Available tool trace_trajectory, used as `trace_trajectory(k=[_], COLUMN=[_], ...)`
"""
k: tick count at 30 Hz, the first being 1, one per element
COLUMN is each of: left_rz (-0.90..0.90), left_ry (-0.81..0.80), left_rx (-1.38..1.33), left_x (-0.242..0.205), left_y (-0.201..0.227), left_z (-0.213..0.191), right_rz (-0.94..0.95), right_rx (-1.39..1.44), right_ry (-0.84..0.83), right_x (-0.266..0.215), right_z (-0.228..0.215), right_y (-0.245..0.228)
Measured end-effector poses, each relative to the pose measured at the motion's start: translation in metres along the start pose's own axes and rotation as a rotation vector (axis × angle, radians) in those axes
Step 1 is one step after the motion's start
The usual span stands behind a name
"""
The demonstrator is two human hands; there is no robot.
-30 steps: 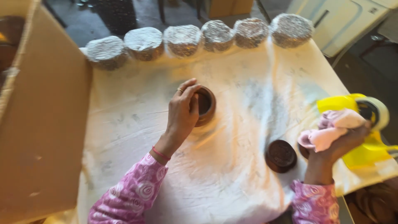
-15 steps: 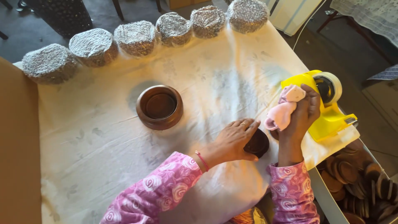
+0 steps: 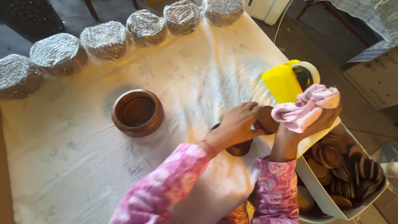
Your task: Polishing wooden bowls and lids with a cloth.
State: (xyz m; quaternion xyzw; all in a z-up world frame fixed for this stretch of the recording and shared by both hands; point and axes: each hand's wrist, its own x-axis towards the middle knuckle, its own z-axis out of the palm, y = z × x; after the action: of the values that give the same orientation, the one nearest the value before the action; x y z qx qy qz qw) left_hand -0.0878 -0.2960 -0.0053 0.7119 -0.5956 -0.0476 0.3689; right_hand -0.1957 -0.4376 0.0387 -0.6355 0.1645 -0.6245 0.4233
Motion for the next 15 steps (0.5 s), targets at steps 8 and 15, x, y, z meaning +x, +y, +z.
trace_trajectory(k=[8,15], left_rz=[0.013,0.031], left_ry=[-0.083,-0.066], left_rx=[0.162,0.057], left_x=[0.067,0.053], left_y=[0.006,-0.006], left_z=[0.069,0.048], right_rz=[-0.222,-0.104], right_rx=[-0.230,0.031], right_ry=[-0.015,0.028], right_x=[0.005,-0.004], right_z=[-0.005,0.033], right_y=[-0.024,-0.034])
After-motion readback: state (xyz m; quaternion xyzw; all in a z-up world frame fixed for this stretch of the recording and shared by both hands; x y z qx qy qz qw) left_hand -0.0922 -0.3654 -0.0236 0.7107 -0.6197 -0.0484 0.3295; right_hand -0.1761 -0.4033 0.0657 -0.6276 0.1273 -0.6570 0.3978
